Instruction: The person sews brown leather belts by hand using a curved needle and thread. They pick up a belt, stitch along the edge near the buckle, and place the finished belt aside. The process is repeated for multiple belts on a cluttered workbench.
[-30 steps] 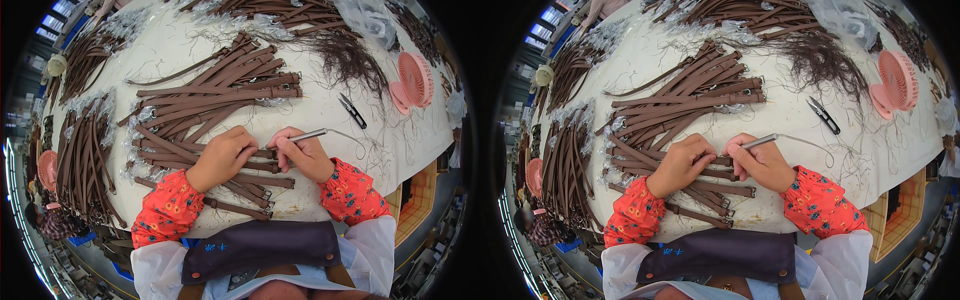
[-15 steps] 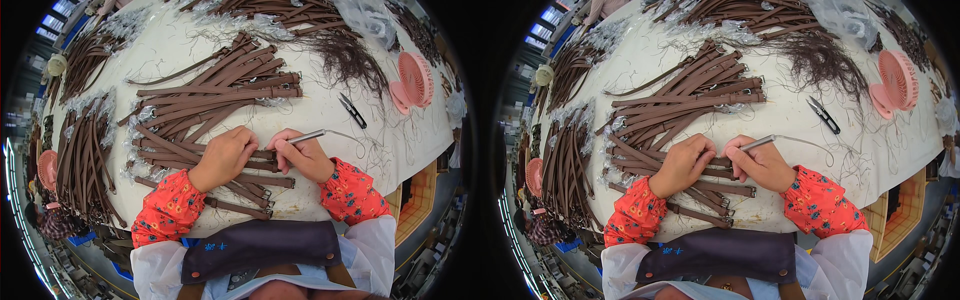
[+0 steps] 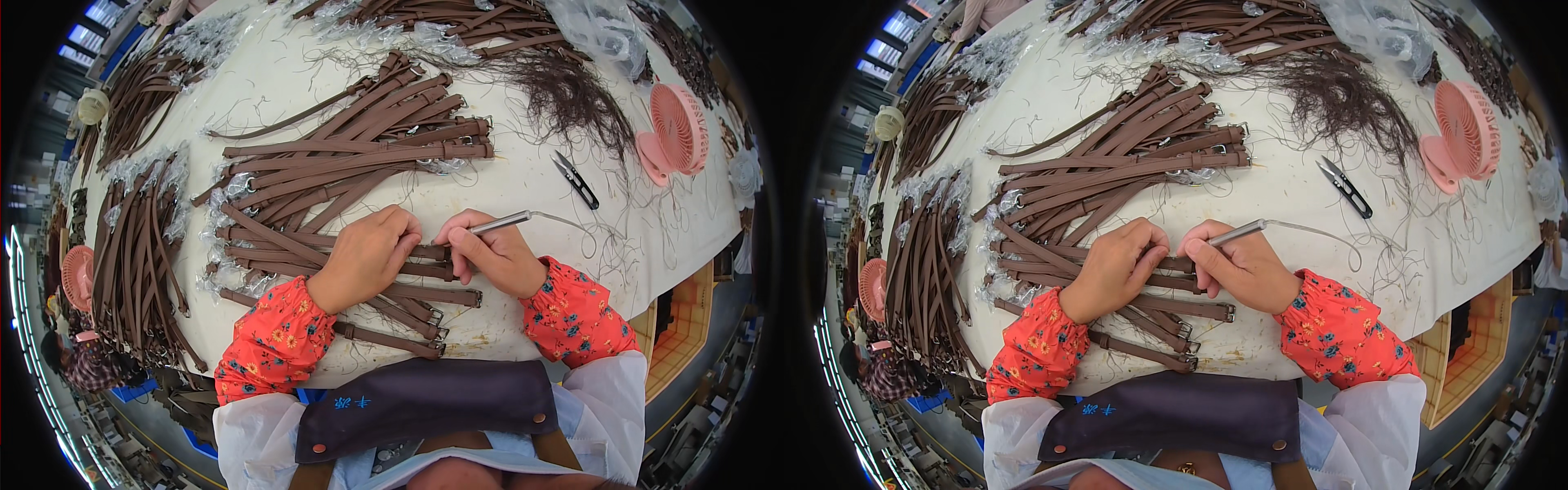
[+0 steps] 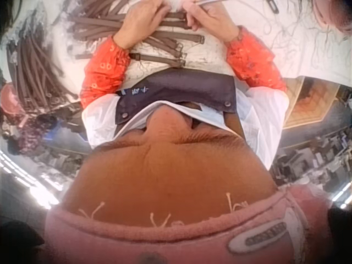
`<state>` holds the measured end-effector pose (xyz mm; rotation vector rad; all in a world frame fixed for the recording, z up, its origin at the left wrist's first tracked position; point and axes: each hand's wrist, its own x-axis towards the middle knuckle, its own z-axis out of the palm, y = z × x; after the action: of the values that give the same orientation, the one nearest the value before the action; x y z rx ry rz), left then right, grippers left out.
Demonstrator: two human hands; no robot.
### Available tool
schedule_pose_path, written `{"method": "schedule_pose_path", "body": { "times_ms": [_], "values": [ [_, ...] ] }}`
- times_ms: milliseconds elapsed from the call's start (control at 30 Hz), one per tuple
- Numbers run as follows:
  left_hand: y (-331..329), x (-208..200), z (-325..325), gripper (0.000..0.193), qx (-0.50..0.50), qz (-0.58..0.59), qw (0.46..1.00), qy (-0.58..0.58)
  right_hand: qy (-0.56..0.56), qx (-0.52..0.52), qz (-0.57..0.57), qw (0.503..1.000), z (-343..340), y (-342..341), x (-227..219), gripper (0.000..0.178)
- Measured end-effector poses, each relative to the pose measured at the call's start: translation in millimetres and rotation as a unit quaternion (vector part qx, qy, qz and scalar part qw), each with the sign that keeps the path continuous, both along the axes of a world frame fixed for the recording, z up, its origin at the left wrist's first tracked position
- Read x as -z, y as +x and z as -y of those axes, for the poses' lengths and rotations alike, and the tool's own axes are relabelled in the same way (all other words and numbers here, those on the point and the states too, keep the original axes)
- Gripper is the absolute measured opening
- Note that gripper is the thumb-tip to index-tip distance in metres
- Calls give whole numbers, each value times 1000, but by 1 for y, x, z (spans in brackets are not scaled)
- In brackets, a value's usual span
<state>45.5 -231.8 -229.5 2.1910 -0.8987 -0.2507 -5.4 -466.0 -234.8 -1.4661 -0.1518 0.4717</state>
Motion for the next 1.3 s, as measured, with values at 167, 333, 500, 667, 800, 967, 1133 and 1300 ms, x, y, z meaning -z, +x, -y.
{"method": "schedule_pose_path", "body": {
  "times_ms": [167, 333, 500, 667, 800, 967, 1133, 1300],
  "values": [
    [0, -5, -2, 14, -32, -43, 997, -47, 8, 11, 5, 1000, 1, -1, 0, 30],
    [9, -9, -12, 20, 72, 126, 989, 8, 24, 41, 30, 998, 0, -1, 2, 29],
    [4, 5, -3, 21, 69, 215, 974, -29, 32, 59, 52, 996, 0, -1, 4, 29],
    [-3, -4, -3, 18, 19, 14, 1000, -12, 31, 57, 49, 997, 0, -1, 1, 30],
    [-4, -9, -3, 16, 0, -67, 997, -50, 35, 41, 41, 998, 1, -1, 2, 30],
    [-6, -3, -4, 13, 41, 3, 999, -32, 21, 27, 31, 999, 1, -1, -2, 28],
    [-4, -7, -2, 10, 27, -41, 998, -39, 16, 33, 35, 999, 1, -1, -1, 29],
    [-5, -3, -1, 11, 11, -31, 999, -38, -4, 34, 32, 999, 1, 0, 0, 30]
  ]
}}
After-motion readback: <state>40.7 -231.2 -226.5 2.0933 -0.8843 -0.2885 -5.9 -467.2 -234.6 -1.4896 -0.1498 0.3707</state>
